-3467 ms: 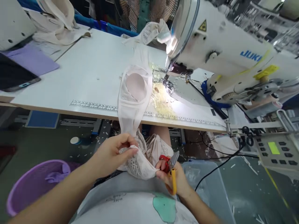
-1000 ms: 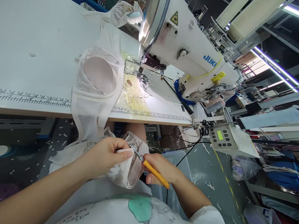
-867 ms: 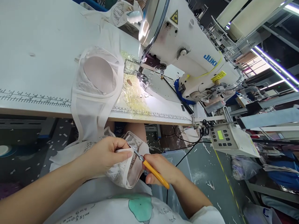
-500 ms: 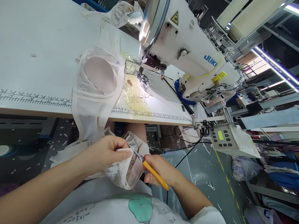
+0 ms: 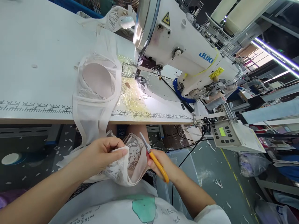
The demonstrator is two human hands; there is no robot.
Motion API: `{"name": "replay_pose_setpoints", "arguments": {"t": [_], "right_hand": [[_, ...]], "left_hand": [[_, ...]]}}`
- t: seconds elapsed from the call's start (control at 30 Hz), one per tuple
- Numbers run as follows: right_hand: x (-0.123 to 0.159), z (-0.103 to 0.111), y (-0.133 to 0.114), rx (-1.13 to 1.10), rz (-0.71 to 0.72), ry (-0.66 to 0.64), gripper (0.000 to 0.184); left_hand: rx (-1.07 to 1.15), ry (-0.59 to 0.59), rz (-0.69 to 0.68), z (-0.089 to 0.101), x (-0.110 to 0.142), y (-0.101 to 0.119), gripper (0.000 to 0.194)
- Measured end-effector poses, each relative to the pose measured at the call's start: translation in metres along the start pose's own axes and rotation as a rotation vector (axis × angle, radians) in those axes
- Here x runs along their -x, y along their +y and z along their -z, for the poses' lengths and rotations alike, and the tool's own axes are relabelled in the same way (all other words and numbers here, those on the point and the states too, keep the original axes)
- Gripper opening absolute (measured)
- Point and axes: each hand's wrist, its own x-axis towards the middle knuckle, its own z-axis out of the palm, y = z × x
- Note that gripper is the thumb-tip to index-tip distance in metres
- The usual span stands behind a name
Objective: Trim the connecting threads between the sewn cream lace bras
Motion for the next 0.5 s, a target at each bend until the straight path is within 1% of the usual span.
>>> {"name": "replay_pose_setpoints", "arguments": {"t": [0.1, 0.23, 0.3, 0.4, 0.5], "right_hand": [[0.002, 0.005, -0.010, -0.070, 0.058, 0.067, 0.048], [0.003, 0.002, -0.021, -0.124, 0.093, 0.059, 0.051], [0.001, -0.005, -0.023, -0.080, 0.123, 0.067, 0.049], [-0.004, -0.021, -0.024, 0.010, 0.173, 0.086, 0.045], [-0.009, -0.038, -0.024, 0.106, 0.172, 0.082, 0.034]], "left_hand": [[0.008, 0.023, -0.032, 0.004, 0.006, -0.001, 0.025], [-0.022, 0.075, -0.075, 0.009, 0.013, -0.002, 0.027], [-0.035, 0.120, -0.074, 0.011, 0.016, -0.002, 0.026], [-0.035, 0.164, -0.119, 0.013, 0.020, -0.003, 0.023], [-0.022, 0.194, -0.176, 0.015, 0.023, -0.005, 0.020]]}}
